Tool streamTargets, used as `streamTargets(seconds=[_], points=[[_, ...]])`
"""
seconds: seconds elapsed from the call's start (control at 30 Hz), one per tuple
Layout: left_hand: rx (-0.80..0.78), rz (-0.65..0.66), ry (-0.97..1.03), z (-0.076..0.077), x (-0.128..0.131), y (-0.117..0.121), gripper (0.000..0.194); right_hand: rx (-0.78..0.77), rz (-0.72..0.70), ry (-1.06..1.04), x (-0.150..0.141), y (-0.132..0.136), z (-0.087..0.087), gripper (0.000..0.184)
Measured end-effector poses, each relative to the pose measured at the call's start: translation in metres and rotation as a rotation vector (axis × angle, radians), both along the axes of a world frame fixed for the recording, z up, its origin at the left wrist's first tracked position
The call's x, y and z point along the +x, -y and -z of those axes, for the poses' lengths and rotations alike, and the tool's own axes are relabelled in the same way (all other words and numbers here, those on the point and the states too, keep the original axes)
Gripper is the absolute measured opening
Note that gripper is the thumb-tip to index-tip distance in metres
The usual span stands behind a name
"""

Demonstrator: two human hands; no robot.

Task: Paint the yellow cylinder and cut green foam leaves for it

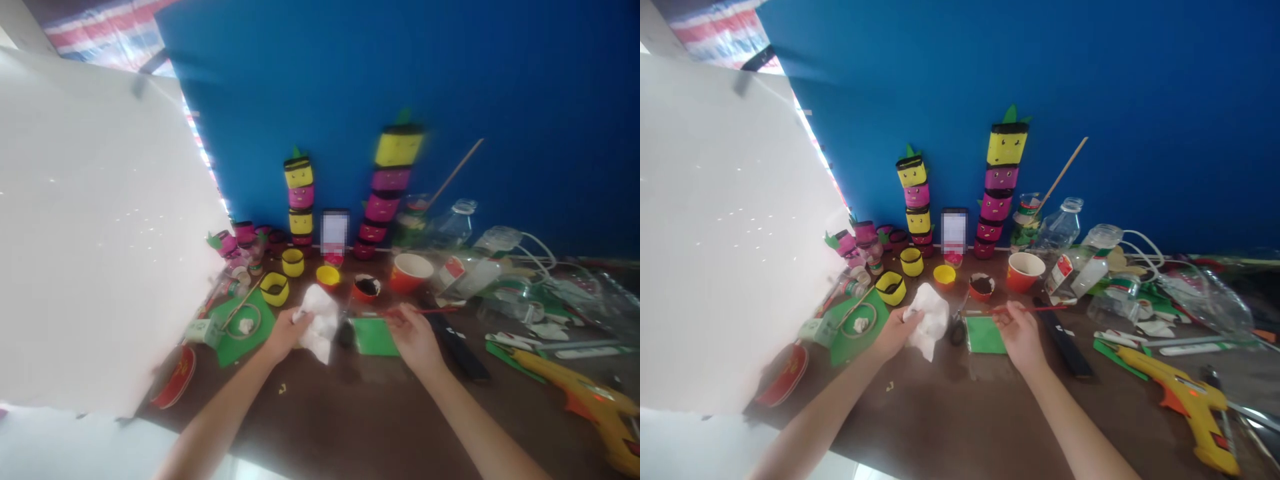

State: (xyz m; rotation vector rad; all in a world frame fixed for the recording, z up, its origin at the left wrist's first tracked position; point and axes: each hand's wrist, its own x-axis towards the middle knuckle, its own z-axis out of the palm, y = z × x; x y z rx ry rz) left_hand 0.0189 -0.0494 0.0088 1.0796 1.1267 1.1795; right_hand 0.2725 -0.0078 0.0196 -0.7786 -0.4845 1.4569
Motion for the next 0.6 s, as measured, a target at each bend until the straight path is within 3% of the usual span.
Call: streamTargets(seconds=[0.17, 0.33, 0.5, 0.6], points=[[0.067, 0.07, 0.028, 0.001, -0.002, -0.001, 0.026, -0.051, 0.009, -0.011, -0.001, 0.0, 0.003, 0.027], [0.081, 0.131, 0.22, -0.004, 0.0, 0.002, 0.033, -0.084, 0.014, -0.037, -0.003, 0.001, -0.001, 0.029], [0.114, -0.028, -0.09, -0.013, 0.004, 0.006, 0.023, -0.11, 0.012, -0.056, -0.004, 0.002, -0.004, 0.028], [0.141, -0.059, -0.133, -0.016, 0.006, 0.008, 0.019, -0.121, -0.003, -0.061, -0.004, 0.002, -0.005, 0.029]])
